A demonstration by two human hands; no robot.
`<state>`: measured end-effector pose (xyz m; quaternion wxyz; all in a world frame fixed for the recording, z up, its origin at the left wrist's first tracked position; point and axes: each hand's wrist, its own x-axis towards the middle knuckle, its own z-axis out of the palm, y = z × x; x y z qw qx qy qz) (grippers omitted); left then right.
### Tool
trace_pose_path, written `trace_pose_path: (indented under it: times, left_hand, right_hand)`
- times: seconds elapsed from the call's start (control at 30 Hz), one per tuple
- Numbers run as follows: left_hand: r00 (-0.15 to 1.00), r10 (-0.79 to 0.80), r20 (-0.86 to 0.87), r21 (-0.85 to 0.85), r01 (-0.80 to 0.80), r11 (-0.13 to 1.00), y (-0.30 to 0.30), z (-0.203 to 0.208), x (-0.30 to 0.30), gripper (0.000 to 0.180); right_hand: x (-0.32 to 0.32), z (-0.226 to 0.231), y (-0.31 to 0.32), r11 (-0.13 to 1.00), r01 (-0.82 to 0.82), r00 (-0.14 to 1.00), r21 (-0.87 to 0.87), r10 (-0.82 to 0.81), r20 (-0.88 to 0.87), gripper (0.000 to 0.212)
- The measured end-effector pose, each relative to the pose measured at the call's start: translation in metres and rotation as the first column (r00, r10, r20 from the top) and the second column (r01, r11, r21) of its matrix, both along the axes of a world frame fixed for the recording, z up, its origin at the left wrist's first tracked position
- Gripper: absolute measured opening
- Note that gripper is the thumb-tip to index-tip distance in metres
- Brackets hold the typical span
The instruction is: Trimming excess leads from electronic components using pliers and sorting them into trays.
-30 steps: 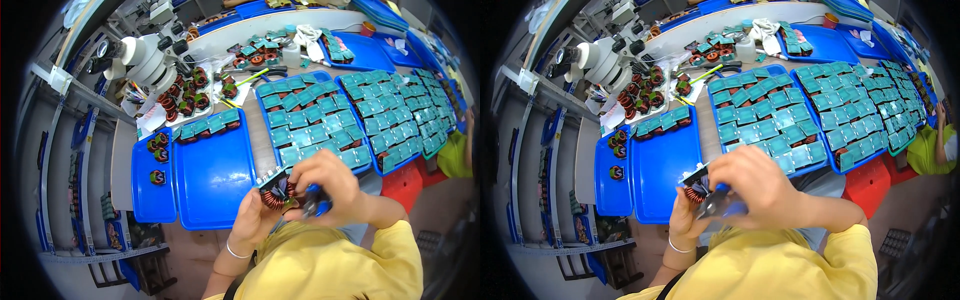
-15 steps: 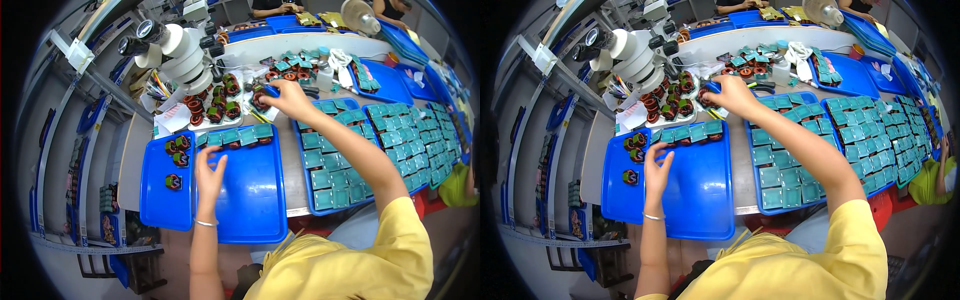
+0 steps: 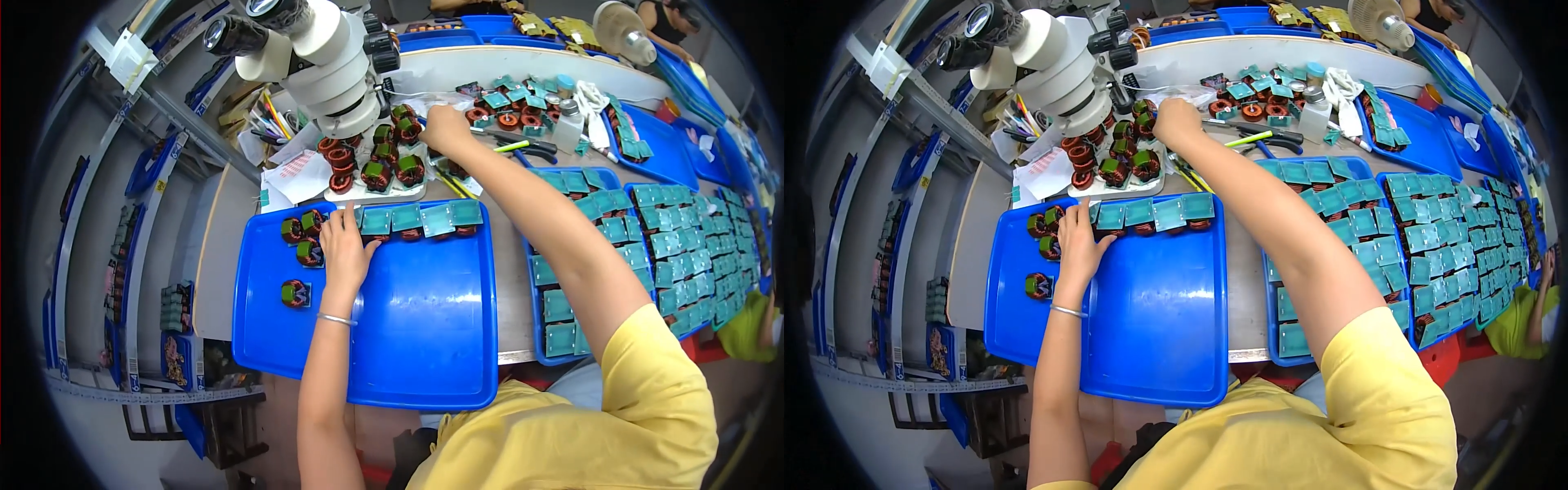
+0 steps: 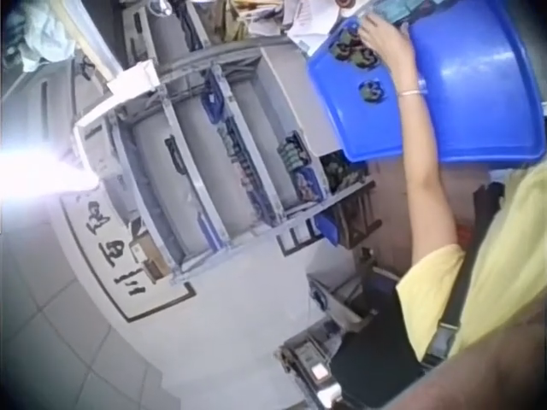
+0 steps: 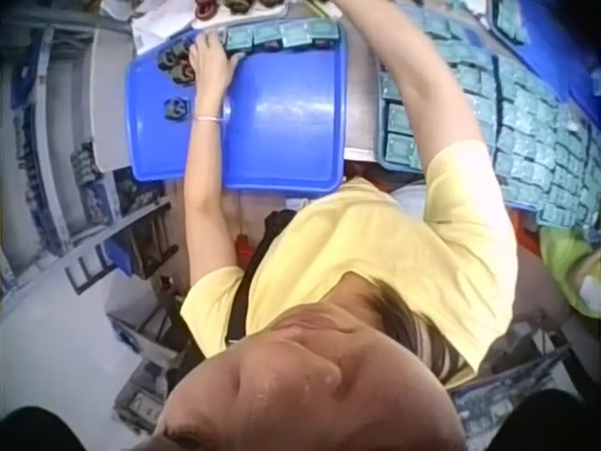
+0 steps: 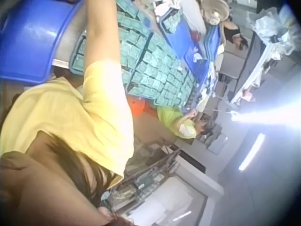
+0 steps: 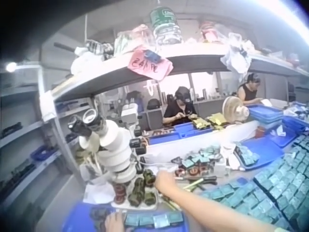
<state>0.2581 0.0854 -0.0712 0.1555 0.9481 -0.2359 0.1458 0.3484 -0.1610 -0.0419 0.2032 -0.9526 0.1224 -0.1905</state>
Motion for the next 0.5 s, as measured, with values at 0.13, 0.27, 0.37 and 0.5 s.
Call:
trace_pose_path:
  times: [0.13,0.27,0.37,0.5]
  left_hand:
    - [0.998,-0.061,0.000,0.015,0.061,0.998,0.010,-0.001,0.010,0.066]
    - [0.992,-0.110,0.056,0.059,0.107,0.992,0.015,0.006,0.009,0.061]
    - [0.994,-0.089,0.070,0.017,0.088,0.996,0.029,0.022,-0.005,0.059]
    - [0.984,-0.067,-0.168,-0.330,0.008,0.944,0.034,0.053,-0.040,0.057]
  right_hand:
    - [0.002,-0.003,0.011,1.000,-0.011,0.999,0.017,0.012,-0.041,0.030]
    - [-0.003,-0.001,0.009,0.999,-0.041,0.997,0.011,0.042,-0.072,0.028]
    - [-0.023,0.015,0.008,0.995,-0.072,0.995,0.062,0.076,-0.067,0.028]
    - [-0.076,0.042,-0.003,0.964,-0.253,0.964,0.081,0.258,-0.057,0.027]
